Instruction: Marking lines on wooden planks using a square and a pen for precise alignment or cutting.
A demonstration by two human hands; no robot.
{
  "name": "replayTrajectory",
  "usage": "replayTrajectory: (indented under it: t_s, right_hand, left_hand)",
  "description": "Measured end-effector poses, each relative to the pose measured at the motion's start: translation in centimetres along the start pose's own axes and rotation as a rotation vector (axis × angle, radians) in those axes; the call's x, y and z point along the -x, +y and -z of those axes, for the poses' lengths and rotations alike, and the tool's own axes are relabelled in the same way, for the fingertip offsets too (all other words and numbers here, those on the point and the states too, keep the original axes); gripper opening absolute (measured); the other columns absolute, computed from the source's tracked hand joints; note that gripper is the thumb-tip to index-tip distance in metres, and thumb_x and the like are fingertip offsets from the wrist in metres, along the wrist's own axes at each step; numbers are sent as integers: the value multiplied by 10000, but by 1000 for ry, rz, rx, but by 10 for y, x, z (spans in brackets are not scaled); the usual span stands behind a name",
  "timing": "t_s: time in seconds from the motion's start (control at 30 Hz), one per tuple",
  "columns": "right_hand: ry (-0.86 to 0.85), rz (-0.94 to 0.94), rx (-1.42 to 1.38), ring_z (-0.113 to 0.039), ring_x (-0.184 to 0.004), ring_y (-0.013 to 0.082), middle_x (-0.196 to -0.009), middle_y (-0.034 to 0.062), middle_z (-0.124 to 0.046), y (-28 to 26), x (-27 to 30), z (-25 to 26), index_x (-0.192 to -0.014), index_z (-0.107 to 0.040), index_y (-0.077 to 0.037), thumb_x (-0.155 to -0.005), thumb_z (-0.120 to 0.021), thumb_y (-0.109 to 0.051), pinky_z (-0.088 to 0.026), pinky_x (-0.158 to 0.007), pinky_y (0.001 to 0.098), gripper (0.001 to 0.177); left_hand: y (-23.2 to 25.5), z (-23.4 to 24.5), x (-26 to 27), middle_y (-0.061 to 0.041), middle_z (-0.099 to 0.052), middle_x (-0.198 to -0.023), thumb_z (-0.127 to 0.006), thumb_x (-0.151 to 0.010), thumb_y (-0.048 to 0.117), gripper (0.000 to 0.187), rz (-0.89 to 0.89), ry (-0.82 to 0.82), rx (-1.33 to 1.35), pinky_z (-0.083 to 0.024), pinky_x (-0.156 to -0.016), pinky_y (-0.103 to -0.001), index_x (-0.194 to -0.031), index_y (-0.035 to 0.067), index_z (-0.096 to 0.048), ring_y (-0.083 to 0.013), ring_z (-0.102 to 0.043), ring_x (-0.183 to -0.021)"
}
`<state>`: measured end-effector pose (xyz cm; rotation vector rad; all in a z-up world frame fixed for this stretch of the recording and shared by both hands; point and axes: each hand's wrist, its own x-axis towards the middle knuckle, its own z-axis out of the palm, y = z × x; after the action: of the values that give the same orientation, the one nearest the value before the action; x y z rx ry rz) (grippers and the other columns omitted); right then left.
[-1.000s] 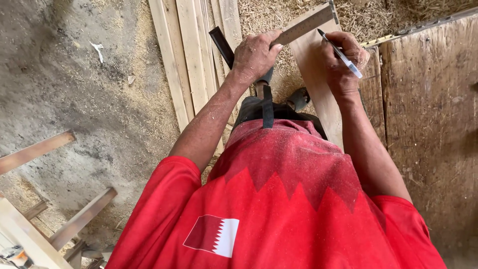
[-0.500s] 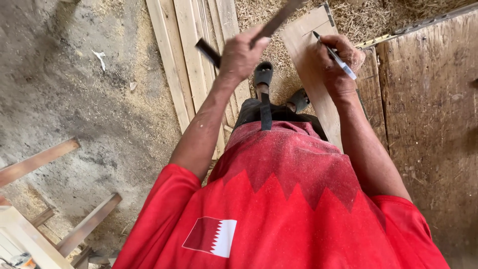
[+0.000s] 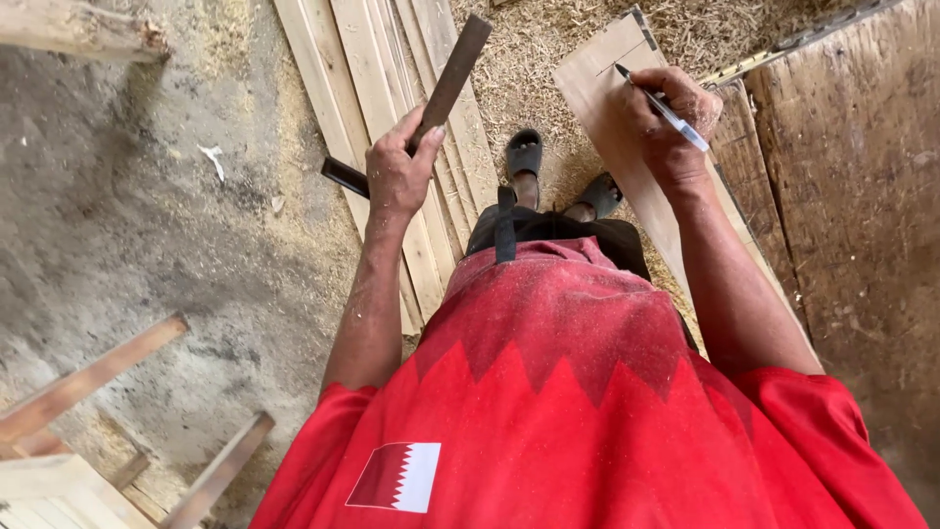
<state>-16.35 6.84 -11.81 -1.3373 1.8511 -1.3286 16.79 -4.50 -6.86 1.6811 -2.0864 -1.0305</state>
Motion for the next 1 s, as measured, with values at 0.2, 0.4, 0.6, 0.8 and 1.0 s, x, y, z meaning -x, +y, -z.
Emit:
replayTrajectory:
  t_s: [0.2,0.4,0.6,0.8,1.0]
  right_hand:
    - [50,-39,30,-756,-852,131,-986,95,-783,9,-1,-4,-1081,-777,-35,-1038,-701,-16,-653,-796,265,90]
    - [53,-39,-40,-748,-830,111,-972,82,-780,19,4,-17,-1078,-773,-56,-1021,-701,-41,-643,-727,248,93]
    - [-555,-447,-157,-663,-622,96,-797,40,-760,-67,62,23,-940,-793,-98,-938,-692,-198,-511,-501,266,142]
    - [-696,-668,-260,-691,-729,107,-801,25,-761,-34,237,103,-961,-782,-76,-849,-757,-193,-558,-624,285,163]
    - [-482,-816,-541,-670,-706,132,-803,70,-735,7,401,235,-974,-760,-13,-863,-748,-95,-558,-636,295,139]
  left_hand:
    - [4,7,-4,-19,-661,-705,-706,-979,308,429,18,-85,50,-528,-577,-313,-1374,145,-674,-103,-601,-596]
    - [10,14,18,-44,-681,-742,-723,-958,308,418,-32,-60,47,-537,-634,-335,-1333,126,-701,-124,-639,-660]
    - [29,-21,80,-28,-672,-714,-706,-959,320,409,-3,-115,22,-526,-605,-333,-1333,155,-709,-122,-634,-643]
    - [54,-115,181,-51,-693,-755,-690,-955,321,307,55,-241,30,-543,-583,-364,-1169,104,-727,-181,-659,-645]
    - [114,-231,318,-60,-731,-798,-712,-952,306,289,-158,-364,157,-560,-673,-353,-1092,53,-716,-174,-717,-722]
